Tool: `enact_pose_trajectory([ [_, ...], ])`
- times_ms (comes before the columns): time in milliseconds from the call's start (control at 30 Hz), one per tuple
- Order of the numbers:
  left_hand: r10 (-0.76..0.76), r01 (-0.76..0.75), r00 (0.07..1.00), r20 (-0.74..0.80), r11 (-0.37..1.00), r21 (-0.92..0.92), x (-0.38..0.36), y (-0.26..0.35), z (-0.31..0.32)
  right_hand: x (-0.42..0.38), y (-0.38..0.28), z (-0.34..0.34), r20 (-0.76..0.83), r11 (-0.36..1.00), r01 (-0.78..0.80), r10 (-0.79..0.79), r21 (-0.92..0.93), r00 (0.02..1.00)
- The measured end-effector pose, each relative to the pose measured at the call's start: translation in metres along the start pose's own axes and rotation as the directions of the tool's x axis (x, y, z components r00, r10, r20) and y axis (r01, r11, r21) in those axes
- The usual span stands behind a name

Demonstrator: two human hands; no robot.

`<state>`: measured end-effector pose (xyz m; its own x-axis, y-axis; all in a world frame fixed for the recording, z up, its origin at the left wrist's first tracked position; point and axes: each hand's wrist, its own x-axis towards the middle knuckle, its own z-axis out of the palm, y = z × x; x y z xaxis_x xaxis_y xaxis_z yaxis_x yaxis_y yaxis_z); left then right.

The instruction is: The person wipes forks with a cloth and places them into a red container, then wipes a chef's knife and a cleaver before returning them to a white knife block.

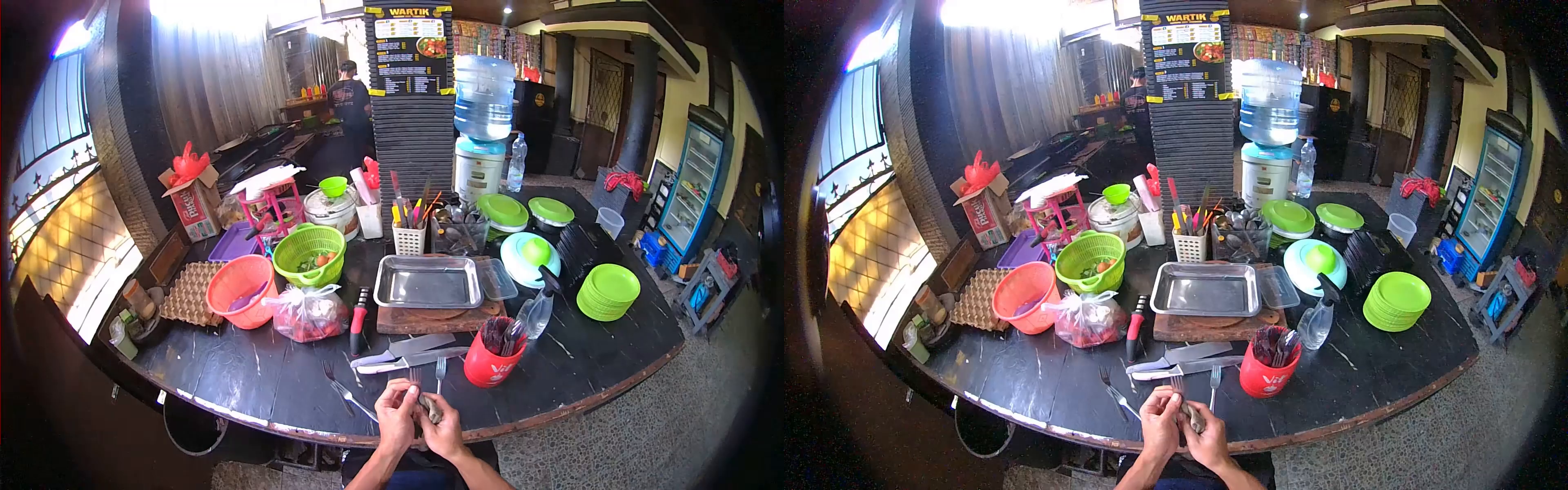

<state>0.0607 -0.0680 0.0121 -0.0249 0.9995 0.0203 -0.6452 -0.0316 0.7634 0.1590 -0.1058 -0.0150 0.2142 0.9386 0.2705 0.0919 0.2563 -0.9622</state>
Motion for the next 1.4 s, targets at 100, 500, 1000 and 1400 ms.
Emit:
enact_pose_trajectory([
  [100, 0.073, -0.073, 0.997, -0.012, 0.996, 0.042, 0.009, -0.011, -0.012, -0.002, -0.012, -0.003, 0.058, 0.992, 0.007, 0.000, -0.126, 0.998],
  [500, 0.047, -0.070, 0.979, -0.197, 0.991, -0.114, 0.035, 0.030, -0.025, -0.020, -0.019, -0.007, 0.031, 0.978, 0.005, 0.002, -0.209, 1.000],
  [1000, -0.310, 0.217, 0.931, 0.193, 0.894, 0.392, -0.012, -0.015, -0.003, 0.066, -0.015, -0.044, -0.400, 0.990, 0.134, -0.138, -0.037, 0.906],
  [1400, -0.164, 0.089, 0.972, 0.166, 0.917, 0.389, -0.010, -0.030, -0.016, 0.008, -0.006, -0.017, -0.233, 1.000, -0.008, 0.006, -0.007, 0.973],
])
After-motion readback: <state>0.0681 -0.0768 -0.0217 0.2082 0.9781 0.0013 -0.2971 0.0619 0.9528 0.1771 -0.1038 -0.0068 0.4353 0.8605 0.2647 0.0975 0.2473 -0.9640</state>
